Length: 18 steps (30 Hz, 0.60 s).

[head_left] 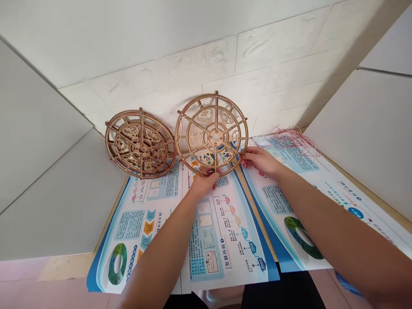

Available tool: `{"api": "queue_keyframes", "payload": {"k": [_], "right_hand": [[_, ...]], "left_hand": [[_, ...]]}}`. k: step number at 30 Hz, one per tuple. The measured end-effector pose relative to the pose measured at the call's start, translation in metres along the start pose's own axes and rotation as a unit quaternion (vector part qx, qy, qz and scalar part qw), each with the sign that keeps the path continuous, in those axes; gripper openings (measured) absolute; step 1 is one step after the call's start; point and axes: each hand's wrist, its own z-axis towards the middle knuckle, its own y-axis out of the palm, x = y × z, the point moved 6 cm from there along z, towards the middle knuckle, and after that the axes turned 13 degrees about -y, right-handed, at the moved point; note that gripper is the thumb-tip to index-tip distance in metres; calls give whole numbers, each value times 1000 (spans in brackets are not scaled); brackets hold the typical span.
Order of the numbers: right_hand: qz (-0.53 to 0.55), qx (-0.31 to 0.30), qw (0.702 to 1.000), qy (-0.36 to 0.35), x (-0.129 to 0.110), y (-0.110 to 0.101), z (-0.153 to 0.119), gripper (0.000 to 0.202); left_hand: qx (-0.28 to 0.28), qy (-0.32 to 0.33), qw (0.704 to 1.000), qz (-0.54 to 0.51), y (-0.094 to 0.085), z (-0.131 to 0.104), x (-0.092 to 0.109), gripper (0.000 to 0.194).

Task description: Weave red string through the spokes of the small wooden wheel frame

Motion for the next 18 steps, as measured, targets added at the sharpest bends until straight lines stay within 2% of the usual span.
{"api": "queue_keyframes", "payload": {"k": [3, 9, 18], "right_hand": [[8, 0, 1000, 2, 3, -1, 0, 14], [39, 11, 999, 9, 6, -2, 0, 15], [25, 0, 1000, 14, 8, -2, 0, 12]], "left_hand": [[-9, 16, 1000, -5, 1, -2, 2, 14], [22, -10, 999, 30, -2, -2, -2, 20], [11, -20, 999, 45, 1, -9, 7, 11]]}}
